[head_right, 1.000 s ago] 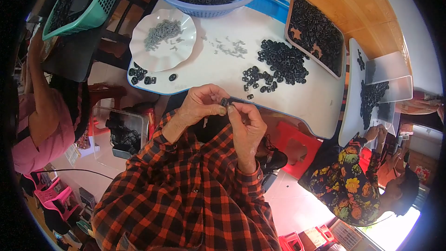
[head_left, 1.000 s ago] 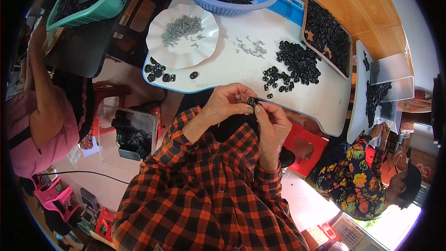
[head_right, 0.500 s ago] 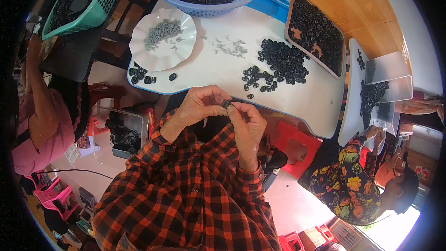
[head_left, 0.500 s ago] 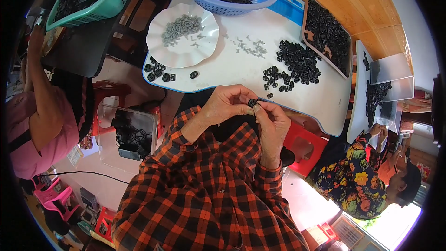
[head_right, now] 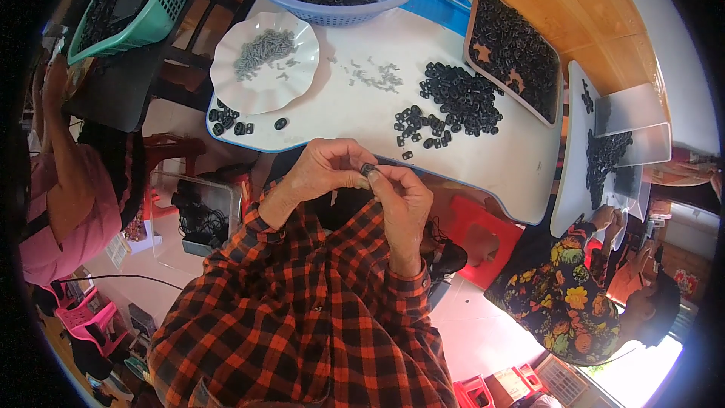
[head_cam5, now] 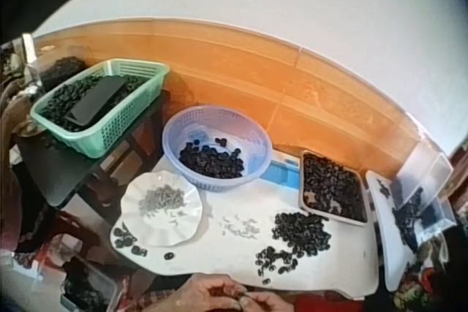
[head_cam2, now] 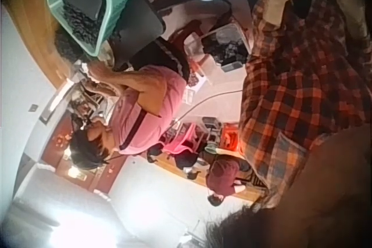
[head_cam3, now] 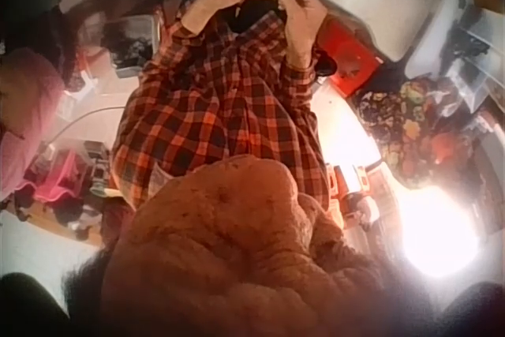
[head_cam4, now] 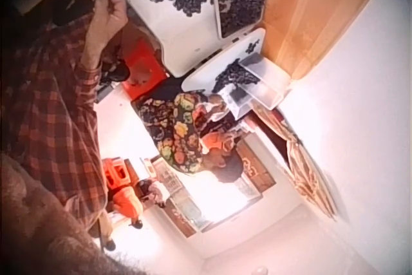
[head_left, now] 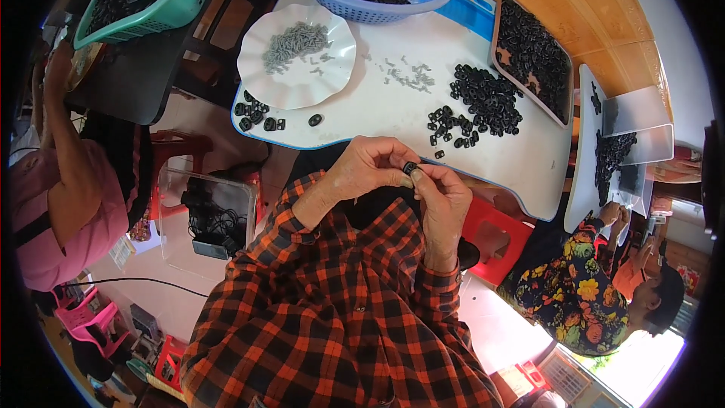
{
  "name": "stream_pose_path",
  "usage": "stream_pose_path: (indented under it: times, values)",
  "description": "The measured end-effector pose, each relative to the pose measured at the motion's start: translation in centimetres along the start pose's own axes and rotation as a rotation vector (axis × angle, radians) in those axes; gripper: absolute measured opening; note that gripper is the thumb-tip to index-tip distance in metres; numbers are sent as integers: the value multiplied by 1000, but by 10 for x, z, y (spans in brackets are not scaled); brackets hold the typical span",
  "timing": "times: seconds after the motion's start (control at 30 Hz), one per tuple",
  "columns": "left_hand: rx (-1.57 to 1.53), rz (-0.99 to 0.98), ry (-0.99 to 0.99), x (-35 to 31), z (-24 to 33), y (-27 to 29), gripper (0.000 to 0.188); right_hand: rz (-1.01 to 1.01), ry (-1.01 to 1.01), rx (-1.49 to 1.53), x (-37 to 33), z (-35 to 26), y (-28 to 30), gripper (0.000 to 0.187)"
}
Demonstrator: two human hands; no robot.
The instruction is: The person assembles plastic cord locks by picking up components from the table and fitting them together by hand.
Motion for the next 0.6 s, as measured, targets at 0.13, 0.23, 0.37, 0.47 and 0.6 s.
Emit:
stream_pose_path:
  times: [0.13, 0.23, 0.37, 0.47, 0.6]
  values:
    - [-59, 3, 11, -1, 0, 0, 26, 1, 4, 28, -1, -3, -3, 12]
    - [-66, -3, 24, -2, 0, 1, 27, -3, -18, 39, -1, -3, -4, 9]
    - [-18, -16, 18, -2, 2, 1, 26, -47, -34, 66, 1, -3, -5, 9]
    - [4, -17, 43, -2, 1, 1, 26, -62, -46, 73, 2, -1, -4, 10]
    - [54, -18, 22, -2, 7, -2, 28, -51, -46, 87, 2, -3, -4, 10]
Point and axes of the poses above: each hand's wrist, its own x-axis towards the middle knuckle, its own y-axis out of the back of the hand, z = x × y, the point moved 10 cm from there along x, towards the middle knuckle, and after that the axes turned 2 degrees about -z, right-handed, at the moved point
